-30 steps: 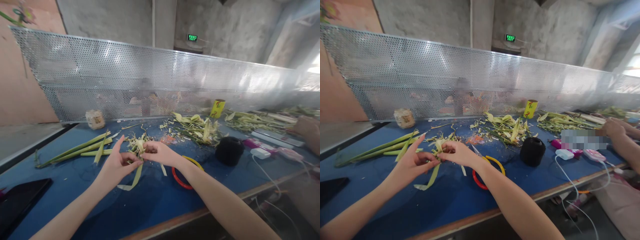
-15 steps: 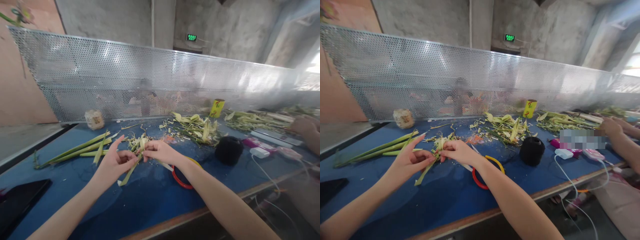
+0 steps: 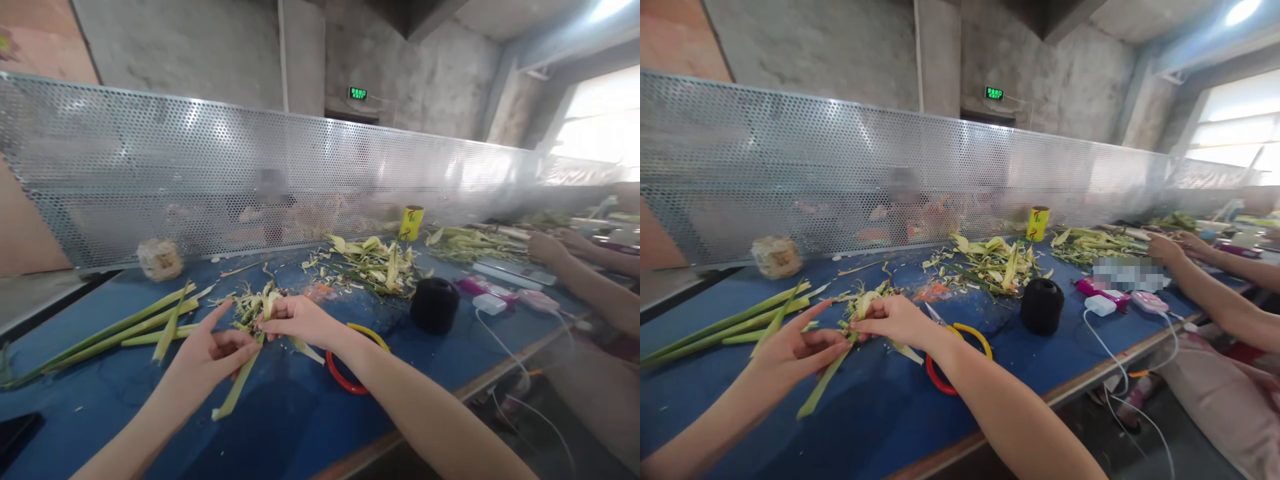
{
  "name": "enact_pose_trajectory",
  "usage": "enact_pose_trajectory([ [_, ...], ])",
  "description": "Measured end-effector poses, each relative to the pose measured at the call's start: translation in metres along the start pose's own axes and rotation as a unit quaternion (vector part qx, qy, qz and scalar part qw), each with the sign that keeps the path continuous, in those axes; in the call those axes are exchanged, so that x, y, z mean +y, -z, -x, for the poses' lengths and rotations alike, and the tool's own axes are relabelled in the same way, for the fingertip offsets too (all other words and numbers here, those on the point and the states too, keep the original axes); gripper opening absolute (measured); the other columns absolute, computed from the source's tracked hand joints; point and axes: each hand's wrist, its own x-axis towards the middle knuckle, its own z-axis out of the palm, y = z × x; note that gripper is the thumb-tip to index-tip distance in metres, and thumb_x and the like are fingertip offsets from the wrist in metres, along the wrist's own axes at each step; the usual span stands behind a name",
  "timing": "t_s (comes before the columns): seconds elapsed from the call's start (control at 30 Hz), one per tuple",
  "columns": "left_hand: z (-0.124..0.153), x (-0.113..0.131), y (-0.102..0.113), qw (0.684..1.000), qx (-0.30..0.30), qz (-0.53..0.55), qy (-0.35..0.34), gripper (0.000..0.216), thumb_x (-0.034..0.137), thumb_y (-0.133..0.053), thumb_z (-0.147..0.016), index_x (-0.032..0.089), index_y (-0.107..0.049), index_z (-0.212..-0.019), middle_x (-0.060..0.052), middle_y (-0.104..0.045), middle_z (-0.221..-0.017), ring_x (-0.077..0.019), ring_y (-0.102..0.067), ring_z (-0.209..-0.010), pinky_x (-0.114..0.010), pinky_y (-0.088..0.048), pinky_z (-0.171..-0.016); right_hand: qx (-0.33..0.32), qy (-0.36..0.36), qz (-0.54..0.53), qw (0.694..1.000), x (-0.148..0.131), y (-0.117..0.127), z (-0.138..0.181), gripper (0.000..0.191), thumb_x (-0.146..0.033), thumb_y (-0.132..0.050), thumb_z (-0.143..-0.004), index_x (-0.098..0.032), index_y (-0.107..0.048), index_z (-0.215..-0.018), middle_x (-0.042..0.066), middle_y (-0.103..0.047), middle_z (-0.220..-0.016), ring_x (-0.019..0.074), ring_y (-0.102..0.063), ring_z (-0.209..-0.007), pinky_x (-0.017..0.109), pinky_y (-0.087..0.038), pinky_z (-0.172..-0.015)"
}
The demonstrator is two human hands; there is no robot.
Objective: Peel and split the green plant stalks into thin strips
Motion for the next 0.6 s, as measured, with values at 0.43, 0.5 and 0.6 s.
enact_pose_trajectory([
  [0.43, -0.001, -0.009, 0.002, 0.996, 0.014, 0.031, -0.079, 0.094, 0.024, -0.071, -0.057, 0.025, -0.014, -0.132, -0.002, -0.06, -0.087, -0.0133, -0.059, -0.06, -0.023, -0.045, -0.045, -0.051, 0.0, -0.009, 0.999, -0.011, -0.003, 0.007, 0.015, -0.025, -0.045, -0.085, -0.016, -0.056, -0.083, -0.002, -0.057, -0.058, 0.0064, -0.052, -0.052, 0.021, -0.042, -0.057],
  [0.5, -0.002, -0.01, 0.0, 0.996, 0.015, 0.038, -0.083, 0.094, 0.025, -0.07, -0.058, 0.025, -0.013, -0.133, -0.004, -0.06, -0.091, -0.014, -0.059, -0.058, -0.023, -0.045, -0.041, -0.04, -0.009, 0.011, 0.999, -0.01, -0.006, 0.007, 0.008, -0.021, -0.047, -0.084, -0.016, -0.051, -0.08, -0.004, -0.056, -0.055, 0.0062, -0.051, -0.049, 0.02, -0.041, -0.054],
  [0.6, -0.002, -0.008, -0.003, 0.995, 0.002, 0.061, -0.073, 0.095, 0.026, -0.07, -0.06, 0.021, -0.011, -0.134, -0.003, -0.063, -0.082, -0.0139, -0.058, -0.052, -0.024, -0.044, -0.038, -0.018, -0.021, 0.011, 1.0, -0.008, -0.012, 0.007, 0.007, -0.016, -0.047, -0.083, -0.018, -0.042, -0.086, -0.007, -0.053, -0.052, 0.0064, -0.051, -0.047, 0.019, -0.04, -0.05],
])
